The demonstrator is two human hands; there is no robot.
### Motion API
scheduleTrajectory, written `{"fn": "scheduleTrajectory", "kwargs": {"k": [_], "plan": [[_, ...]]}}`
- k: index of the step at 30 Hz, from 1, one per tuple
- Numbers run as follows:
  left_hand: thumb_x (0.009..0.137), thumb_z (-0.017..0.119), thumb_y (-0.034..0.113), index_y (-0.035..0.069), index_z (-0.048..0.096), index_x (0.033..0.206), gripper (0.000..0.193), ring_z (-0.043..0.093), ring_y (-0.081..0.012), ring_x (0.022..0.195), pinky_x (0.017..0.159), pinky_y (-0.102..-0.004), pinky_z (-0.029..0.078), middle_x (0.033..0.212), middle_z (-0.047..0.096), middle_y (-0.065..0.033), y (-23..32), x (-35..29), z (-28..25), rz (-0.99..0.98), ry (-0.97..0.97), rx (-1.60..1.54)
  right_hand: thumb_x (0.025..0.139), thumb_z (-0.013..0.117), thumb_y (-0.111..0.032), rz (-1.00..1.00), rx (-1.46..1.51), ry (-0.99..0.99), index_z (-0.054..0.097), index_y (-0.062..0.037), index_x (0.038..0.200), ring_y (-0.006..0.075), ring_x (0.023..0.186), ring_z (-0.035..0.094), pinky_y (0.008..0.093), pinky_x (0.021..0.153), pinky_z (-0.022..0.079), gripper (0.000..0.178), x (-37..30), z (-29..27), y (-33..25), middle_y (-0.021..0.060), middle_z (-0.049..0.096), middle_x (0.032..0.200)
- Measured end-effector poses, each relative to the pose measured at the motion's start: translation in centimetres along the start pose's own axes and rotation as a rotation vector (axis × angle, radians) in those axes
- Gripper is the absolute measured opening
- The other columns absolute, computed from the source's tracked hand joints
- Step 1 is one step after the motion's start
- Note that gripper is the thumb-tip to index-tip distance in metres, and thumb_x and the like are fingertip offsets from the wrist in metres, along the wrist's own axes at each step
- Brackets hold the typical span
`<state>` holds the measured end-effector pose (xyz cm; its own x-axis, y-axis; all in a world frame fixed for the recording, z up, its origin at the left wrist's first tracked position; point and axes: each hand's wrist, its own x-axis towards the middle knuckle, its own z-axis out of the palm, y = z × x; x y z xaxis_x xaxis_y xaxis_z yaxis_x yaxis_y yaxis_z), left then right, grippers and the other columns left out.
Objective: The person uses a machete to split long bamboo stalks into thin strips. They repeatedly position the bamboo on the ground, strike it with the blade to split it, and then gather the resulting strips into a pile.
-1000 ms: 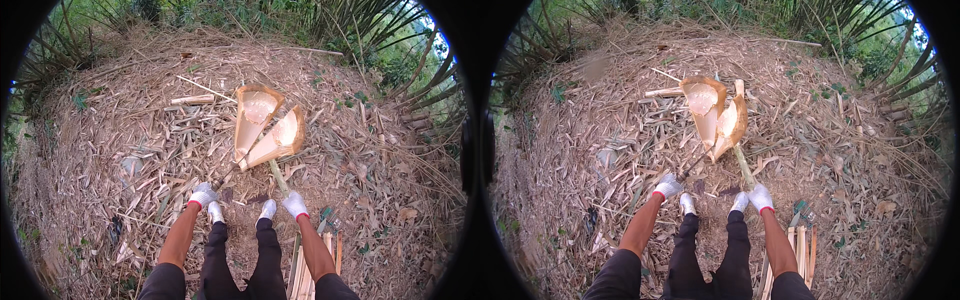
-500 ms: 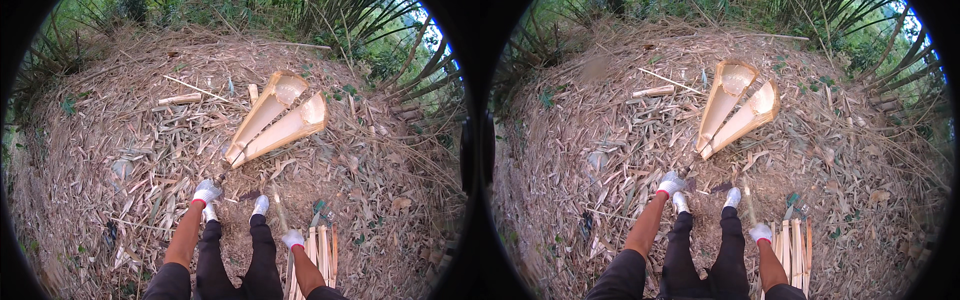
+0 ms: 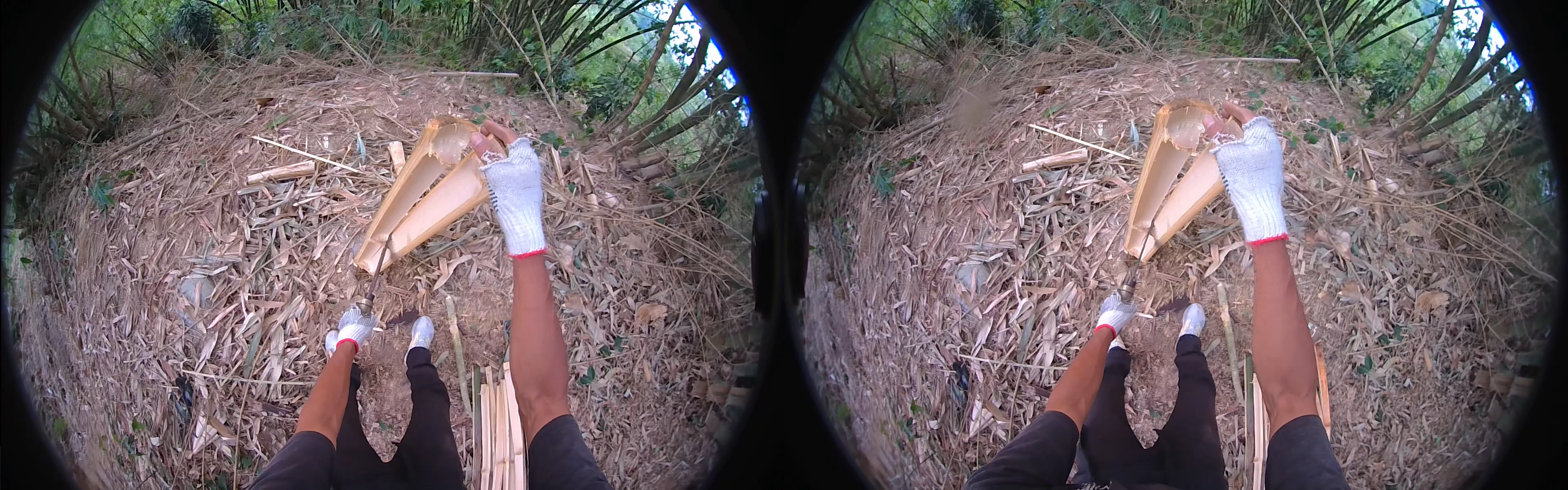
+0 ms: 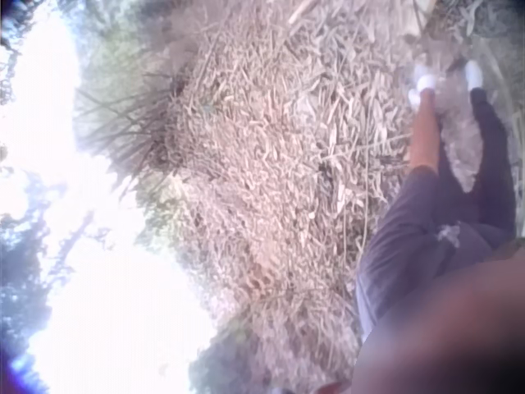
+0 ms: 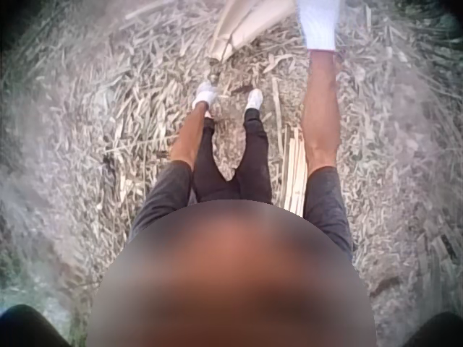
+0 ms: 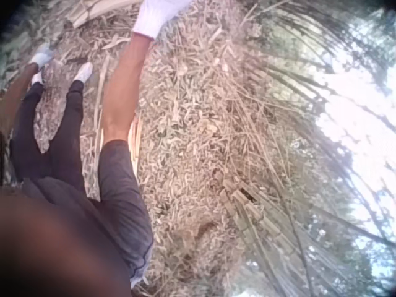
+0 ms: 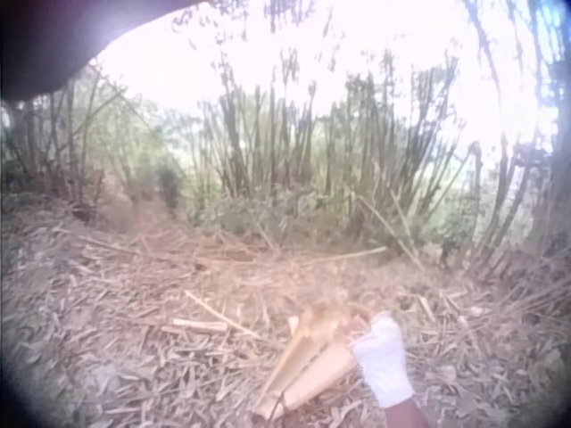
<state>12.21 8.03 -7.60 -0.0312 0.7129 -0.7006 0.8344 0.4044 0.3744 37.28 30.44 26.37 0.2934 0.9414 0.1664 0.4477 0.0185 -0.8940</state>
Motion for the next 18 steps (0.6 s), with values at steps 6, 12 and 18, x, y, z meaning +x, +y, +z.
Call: {"fn": "scheduleTrajectory", "kwargs": {"k": [6, 12, 18], "plan": [[0.087, 0.055, 0.047, 0.005, 0.056, 0.130, 0.060, 0.058, -0.0293, 0.117, 0.098, -0.0391, 0.044, 0.125, 0.061, -0.0176, -5.4, -3.0, -0.4, 0.092, -0.239, 0.157, 0.091, 0.068, -0.024, -0.170, 0.072, -0.032, 0.067, -0.0030, 0.114, 0.0220, 0.094, 0.069, 0.0320, 0.081, 0.052, 0.031, -5.5, 2.9, -3.4, 0.0133, 0.071, 0.102], [0.094, 0.061, 0.024, -0.002, 0.047, 0.133, 0.050, 0.053, -0.0309, 0.121, 0.104, -0.0449, 0.044, 0.128, 0.054, -0.0211, 9.6, -15.9, -23.5, 0.503, 0.411, -0.871, 0.092, 0.065, -0.017, -0.363, -0.111, -0.053, 0.069, -0.0040, 0.107, 0.0265, 0.089, 0.069, 0.0344, 0.078, 0.053, 0.021, -10.7, 1.7, -4.6, 0.0125, 0.071, 0.098], [0.079, 0.070, 0.017, 0.002, 0.053, 0.121, 0.048, 0.060, -0.0344, 0.103, 0.089, -0.0435, 0.050, 0.109, 0.058, -0.0203, 16.8, -21.3, -32.6, 1.047, 0.199, -0.247, 0.091, 0.065, -0.014, -0.391, -0.160, -0.083, 0.068, -0.0029, 0.104, 0.0307, 0.094, 0.068, 0.0385, 0.081, 0.053, 0.017, -16.3, 3.1, -8.3, 0.0136, 0.070, 0.101]]}}
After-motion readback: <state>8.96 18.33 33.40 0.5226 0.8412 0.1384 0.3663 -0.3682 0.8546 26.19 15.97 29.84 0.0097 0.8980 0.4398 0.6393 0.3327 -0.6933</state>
